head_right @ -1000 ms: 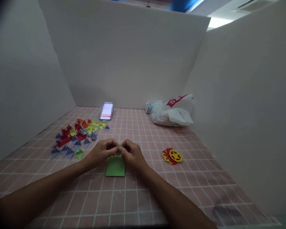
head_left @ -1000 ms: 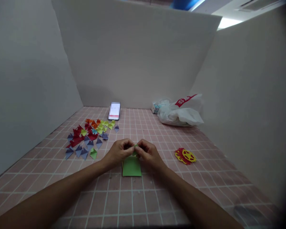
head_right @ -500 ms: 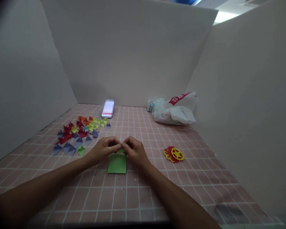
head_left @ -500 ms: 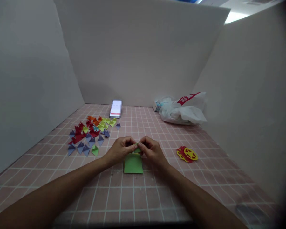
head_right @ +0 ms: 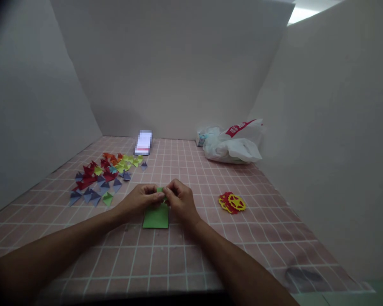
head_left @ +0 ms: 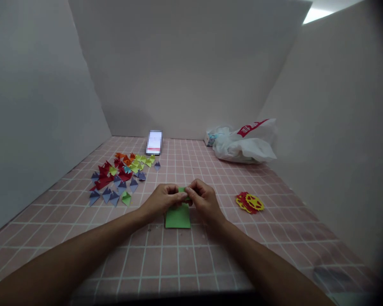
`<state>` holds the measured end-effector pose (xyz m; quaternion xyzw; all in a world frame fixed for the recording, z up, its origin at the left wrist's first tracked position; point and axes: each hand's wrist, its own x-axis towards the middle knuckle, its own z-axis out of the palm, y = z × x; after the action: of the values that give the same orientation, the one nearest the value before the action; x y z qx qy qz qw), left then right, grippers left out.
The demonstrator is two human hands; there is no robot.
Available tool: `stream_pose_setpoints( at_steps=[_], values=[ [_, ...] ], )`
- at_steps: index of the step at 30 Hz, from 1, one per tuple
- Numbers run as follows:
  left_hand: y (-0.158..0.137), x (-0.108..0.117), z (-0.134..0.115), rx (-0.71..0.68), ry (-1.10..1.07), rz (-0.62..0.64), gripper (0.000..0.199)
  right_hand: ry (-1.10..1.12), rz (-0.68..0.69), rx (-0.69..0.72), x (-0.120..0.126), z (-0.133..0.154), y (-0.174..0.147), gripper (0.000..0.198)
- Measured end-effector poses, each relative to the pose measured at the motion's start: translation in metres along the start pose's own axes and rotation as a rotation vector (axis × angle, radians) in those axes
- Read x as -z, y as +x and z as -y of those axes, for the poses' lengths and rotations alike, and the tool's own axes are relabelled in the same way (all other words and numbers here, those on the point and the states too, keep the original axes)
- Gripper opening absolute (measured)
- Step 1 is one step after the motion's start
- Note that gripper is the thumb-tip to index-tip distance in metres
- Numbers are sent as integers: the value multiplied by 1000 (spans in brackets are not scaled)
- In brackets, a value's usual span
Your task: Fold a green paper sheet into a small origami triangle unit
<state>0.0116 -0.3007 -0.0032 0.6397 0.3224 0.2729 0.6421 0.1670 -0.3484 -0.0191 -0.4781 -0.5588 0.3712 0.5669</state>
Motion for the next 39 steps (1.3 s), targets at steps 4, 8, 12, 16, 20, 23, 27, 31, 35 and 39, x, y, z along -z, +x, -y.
stream_pose_setpoints(
  at_steps=[4, 8, 12, 16, 20, 23, 27, 31, 35, 39],
  values=[
    [0, 0, -2, -28, 51, -12, 34, 112, -16, -58, -3, 0, 0, 26],
    [1, 1, 0, -39, 105, -9, 33, 183, -23, -93, -5, -1, 0, 27],
    [1, 2, 1, -33, 151, -10, 33, 208, -29, -95, -5, -2, -1, 27],
    [1, 3, 3, -72, 225, 12, 32, 187, -23, -108, -3, 0, 0, 27],
    [3, 4, 7, -92, 190, -35, 32, 214, 20, -168, 0, 2, 3, 30],
    [5, 4, 10, -64, 105, -14, 32, 230, -8, -164, -1, 0, 3, 30],
    [3, 0, 9, 16, -25, 71, 28, 200, -60, -107, -6, -4, 0, 28],
    [1, -4, 7, 24, -62, 67, 28, 206, -92, -83, -10, -6, -5, 27],
    [0, -5, 6, -22, -39, 50, 28, 266, -107, -101, -12, -5, -6, 26],
    [1, -3, 7, -33, -14, 22, 31, 299, -84, -112, -12, -5, -6, 25]
  ],
)
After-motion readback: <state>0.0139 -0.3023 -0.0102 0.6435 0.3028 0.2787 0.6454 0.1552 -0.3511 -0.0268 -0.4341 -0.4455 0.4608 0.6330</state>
